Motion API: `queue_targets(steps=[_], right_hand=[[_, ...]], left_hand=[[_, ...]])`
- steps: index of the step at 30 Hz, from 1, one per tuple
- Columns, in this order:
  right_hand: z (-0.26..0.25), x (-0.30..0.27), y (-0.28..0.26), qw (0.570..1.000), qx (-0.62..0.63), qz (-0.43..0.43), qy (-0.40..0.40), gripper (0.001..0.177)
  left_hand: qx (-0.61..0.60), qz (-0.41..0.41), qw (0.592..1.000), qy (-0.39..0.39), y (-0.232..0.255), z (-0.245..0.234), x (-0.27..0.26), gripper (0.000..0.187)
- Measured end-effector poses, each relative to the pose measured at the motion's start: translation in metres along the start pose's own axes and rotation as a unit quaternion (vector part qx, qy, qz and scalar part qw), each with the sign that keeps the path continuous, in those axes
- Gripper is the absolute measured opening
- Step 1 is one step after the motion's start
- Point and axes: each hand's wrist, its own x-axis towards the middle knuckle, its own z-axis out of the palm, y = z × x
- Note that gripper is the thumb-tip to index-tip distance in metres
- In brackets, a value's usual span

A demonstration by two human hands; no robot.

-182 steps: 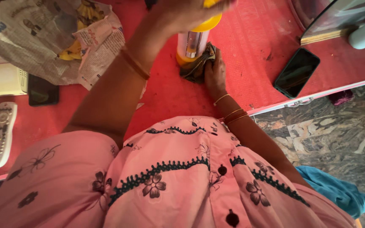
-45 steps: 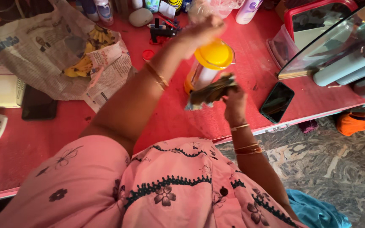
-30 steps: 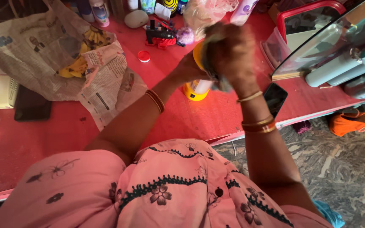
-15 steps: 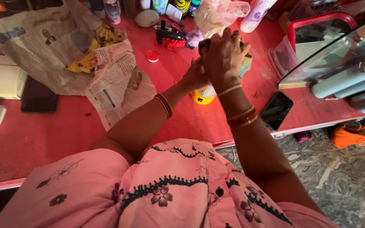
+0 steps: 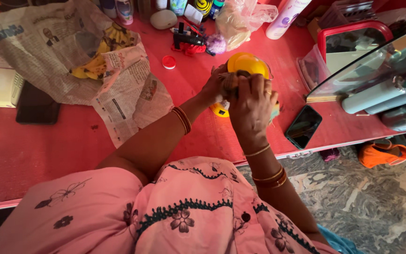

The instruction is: The person cleans a portable LED lamp by wiping the clear plastic housing, the yellow base, and the yellow top with a cloth.

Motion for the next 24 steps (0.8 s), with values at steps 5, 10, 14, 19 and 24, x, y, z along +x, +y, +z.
queue_targets(steps=[5,10,14,19,24], right_hand=[[-0.008,-0.002,0.021,0.999,0.021,0.020,-0.023,0.016],[-0.018,0.032,0.055,0.984,-0.169,0.052,0.022,0.031],[-0.001,0.064,0.078,0.982,0.129,-0.133,0.030,0.017],[0.075,0.071,0.081,0.974,0.172,-0.108,-0.099,0.032],[0.064,0.081,0.056,0.984,0.028,0.078,-0.160,0.038]], left_hand=[[0.038,-0.049,0.998,-0.016,0.016,-0.002,0.007,0.056],[-0.029,-0.076,0.997,-0.003,0.063,-0.028,0.005,0.097],[-0.093,-0.038,0.995,0.004,0.073,-0.033,0.005,0.091],[-0.060,-0.080,0.995,0.000,0.064,-0.030,0.009,0.090],[0.000,-0.072,0.997,0.008,0.079,-0.035,0.003,0.095]])
